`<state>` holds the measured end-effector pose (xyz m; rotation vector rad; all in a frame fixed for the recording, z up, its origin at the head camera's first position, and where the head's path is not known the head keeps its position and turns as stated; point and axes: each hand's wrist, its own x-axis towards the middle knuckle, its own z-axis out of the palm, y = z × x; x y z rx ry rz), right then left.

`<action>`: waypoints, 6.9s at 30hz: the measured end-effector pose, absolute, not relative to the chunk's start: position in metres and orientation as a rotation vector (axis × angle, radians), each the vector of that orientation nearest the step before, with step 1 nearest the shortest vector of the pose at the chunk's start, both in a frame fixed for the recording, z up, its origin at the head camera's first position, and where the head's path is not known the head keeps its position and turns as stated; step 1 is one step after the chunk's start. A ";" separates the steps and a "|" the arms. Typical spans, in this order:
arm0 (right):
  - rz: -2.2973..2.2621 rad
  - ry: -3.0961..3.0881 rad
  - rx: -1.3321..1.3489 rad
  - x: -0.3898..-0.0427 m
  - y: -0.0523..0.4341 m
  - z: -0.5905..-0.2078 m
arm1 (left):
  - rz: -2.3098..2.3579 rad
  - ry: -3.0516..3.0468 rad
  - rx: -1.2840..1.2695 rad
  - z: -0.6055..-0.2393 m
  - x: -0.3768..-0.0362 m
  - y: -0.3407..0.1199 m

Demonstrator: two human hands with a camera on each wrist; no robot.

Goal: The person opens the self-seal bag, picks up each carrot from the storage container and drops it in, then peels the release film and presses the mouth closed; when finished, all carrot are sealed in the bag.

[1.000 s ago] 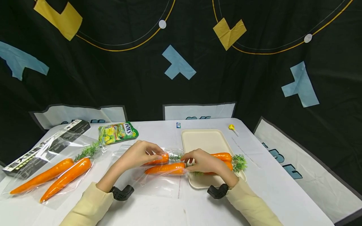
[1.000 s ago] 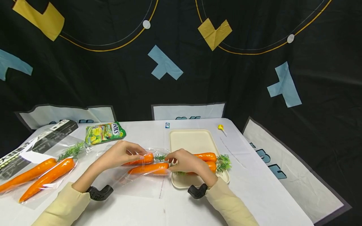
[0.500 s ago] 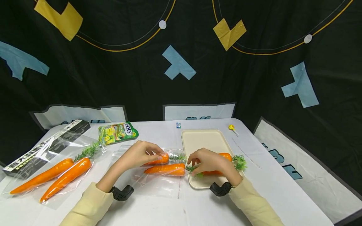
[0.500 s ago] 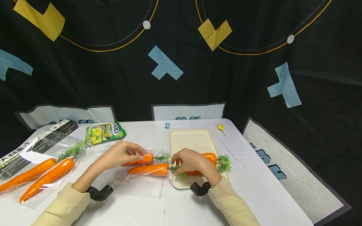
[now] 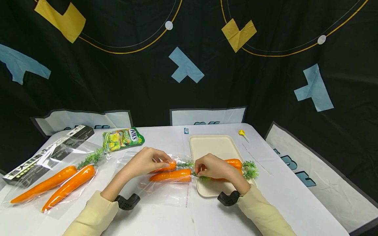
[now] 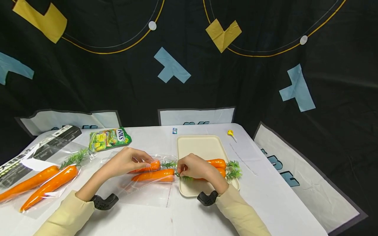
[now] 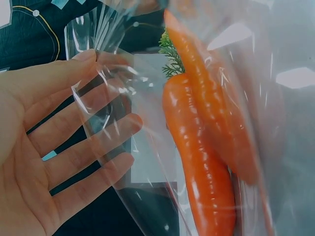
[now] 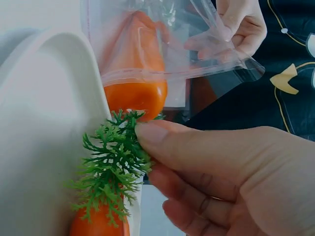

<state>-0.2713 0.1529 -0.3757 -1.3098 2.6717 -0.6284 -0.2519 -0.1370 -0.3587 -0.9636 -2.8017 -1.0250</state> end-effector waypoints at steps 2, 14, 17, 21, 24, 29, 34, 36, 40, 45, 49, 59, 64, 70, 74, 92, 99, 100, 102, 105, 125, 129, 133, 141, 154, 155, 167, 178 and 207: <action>-0.660 2.679 -1.323 -0.273 0.152 -0.378 | -1.029 -2.801 -0.968 -0.359 -0.252 -0.137; -0.959 2.654 -1.315 -0.280 0.140 -0.390 | -1.034 -2.771 -1.005 -0.359 -0.252 -0.137; -0.984 2.642 -1.308 -0.282 0.136 -0.392 | -1.020 -2.767 -1.006 -0.359 -0.252 -0.136; -1.000 2.630 -1.308 -0.285 0.129 -0.395 | -1.010 -2.758 -1.019 -0.359 -0.253 -0.137; -1.001 2.619 -1.320 -0.286 0.123 -0.396 | -1.014 -2.750 -1.027 -0.359 -0.253 -0.138; -1.003 2.601 -1.323 -0.287 0.117 -0.396 | -1.019 -2.744 -1.018 -0.359 -0.253 -0.138; -0.970 2.611 -1.313 -0.284 0.123 -0.393 | -0.999 -2.766 -1.014 -0.360 -0.253 -0.138; -0.953 2.628 -1.322 -0.282 0.130 -0.389 | -0.978 -2.776 -1.009 -0.361 -0.253 -0.137; -0.930 2.656 -1.320 -0.273 0.146 -0.385 | -0.964 -2.789 -1.016 -0.362 -0.253 -0.137; -0.965 2.602 -1.271 -0.259 0.163 -0.387 | -0.975 -2.810 -1.041 -0.363 -0.253 -0.136; -0.937 2.555 -1.359 -0.246 0.168 -0.387 | -0.918 -2.839 -1.042 -0.361 -0.258 -0.136; -0.708 2.535 -1.465 -0.218 0.167 -0.389 | -0.709 -2.952 -1.043 -0.349 -0.295 -0.133; -0.618 2.569 -1.489 -0.212 0.165 -0.390 | -0.632 -3.008 -1.044 -0.353 -0.314 -0.127; -0.555 2.586 -1.488 -0.210 0.163 -0.392 | -0.646 -3.034 -1.074 -0.364 -0.331 -0.119; -0.476 2.627 -1.555 -0.209 0.162 -0.394 | -0.726 -3.057 -1.078 -0.370 -0.338 -0.113; -0.409 2.678 -1.716 -0.208 0.154 -0.399 | -0.947 -3.046 -1.021 -0.378 -0.339 -0.101; -0.605 2.771 -1.515 -0.212 0.158 -0.395 | -1.102 -2.962 -1.062 -0.371 -0.334 -0.110; -0.641 2.785 -1.472 -0.213 0.160 -0.394 | -1.122 -2.942 -1.068 -0.369 -0.332 -0.113; -0.705 2.800 -1.408 -0.215 0.163 -0.394 | -1.158 -2.899 -1.078 -0.365 -0.328 -0.117; -0.762 2.817 -1.371 -0.219 0.167 -0.395 | -1.192 -2.836 -1.081 -0.360 -0.321 -0.123; -1.144 2.948 -1.437 -0.239 0.158 -0.352 | -1.164 -2.622 -0.900 -0.327 -0.264 -0.139; -1.171 2.957 -1.439 -0.245 0.149 -0.339 | -1.169 -2.590 -0.935 -0.323 -0.258 -0.141; -1.163 2.942 -1.391 -0.255 0.140 -0.333 | -1.178 -2.580 -0.966 -0.320 -0.254 -0.143; -1.122 2.782 -1.277 -0.277 0.127 -0.339 | -1.181 -2.602 -0.957 -0.319 -0.253 -0.143; -1.135 2.751 -1.216 -0.289 0.116 -0.347 | -1.158 -2.551 -1.010 -0.318 -0.250 -0.143; -1.127 2.753 -1.215 -0.290 0.116 -0.348 | -1.162 -2.547 -1.006 -0.318 -0.249 -0.143; -1.027 2.823 -1.167 -0.293 0.126 -0.342 | -1.173 -2.533 -0.925 -0.310 -0.246 -0.146; -1.212 2.934 -1.229 -0.273 0.140 -0.297 | -1.176 -2.524 -0.892 -0.306 -0.243 -0.142; -1.159 2.867 -1.812 -0.258 0.116 -0.258 | -1.188 -2.459 -0.904 -0.289 -0.248 -0.142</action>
